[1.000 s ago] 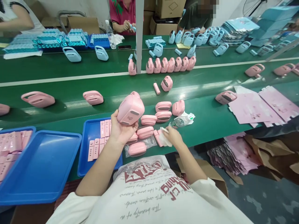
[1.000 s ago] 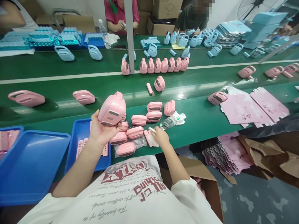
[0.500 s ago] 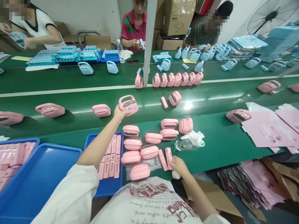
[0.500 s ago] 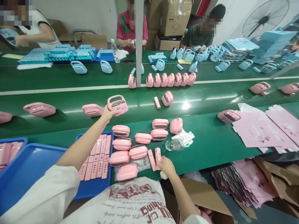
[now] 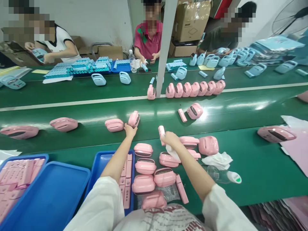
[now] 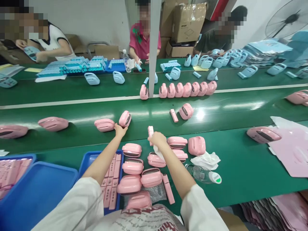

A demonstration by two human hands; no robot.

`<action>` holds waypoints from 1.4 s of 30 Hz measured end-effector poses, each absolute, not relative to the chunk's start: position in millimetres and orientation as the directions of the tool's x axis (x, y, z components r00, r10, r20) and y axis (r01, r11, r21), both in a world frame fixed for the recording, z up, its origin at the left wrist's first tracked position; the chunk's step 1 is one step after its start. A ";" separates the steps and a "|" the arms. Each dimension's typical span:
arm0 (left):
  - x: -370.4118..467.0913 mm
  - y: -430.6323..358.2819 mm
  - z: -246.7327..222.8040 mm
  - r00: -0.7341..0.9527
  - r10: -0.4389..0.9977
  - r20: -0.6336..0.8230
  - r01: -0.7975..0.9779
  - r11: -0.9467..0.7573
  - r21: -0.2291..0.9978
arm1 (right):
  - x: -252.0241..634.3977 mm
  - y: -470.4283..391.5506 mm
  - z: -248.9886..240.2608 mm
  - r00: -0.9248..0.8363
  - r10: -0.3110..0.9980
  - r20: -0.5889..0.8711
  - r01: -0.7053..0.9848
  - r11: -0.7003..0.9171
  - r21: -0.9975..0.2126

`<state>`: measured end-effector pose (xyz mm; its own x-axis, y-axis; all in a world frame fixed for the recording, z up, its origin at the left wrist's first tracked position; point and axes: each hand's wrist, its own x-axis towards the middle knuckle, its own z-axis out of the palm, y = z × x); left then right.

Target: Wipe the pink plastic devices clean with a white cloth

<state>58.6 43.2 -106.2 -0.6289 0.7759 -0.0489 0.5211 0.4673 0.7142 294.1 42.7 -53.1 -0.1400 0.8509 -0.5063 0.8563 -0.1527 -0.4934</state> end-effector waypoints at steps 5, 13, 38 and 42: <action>14.3 14.5 -80.9 -0.586 0.804 0.100 0.702 0.442 0.559 | 241.4 105.9 -100.2 -0.137 0.826 -0.547 0.773 -0.256 -0.580; -44.9 3.6 -72.8 -0.561 0.827 0.045 0.744 0.480 0.465 | 237.9 98.5 -135.2 -0.210 0.780 -0.590 0.578 -0.388 -0.718; 114.1 -137.9 60.0 -0.426 0.707 0.565 0.292 -0.484 0.825 | 276.5 -123.9 6.1 -0.683 0.280 0.675 -0.123 0.867 -0.484; 129.0 -145.9 69.0 -0.443 0.763 0.470 0.183 -0.436 0.881 | 289.9 -128.3 14.2 -0.616 0.581 0.532 -0.103 0.610 -0.786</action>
<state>129.0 -145.9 69.0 -0.4433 0.7632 0.4702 0.1834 -0.4362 0.8810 289.9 -128.3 14.2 -0.6159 0.5813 0.5318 -0.1029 0.6099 -0.7858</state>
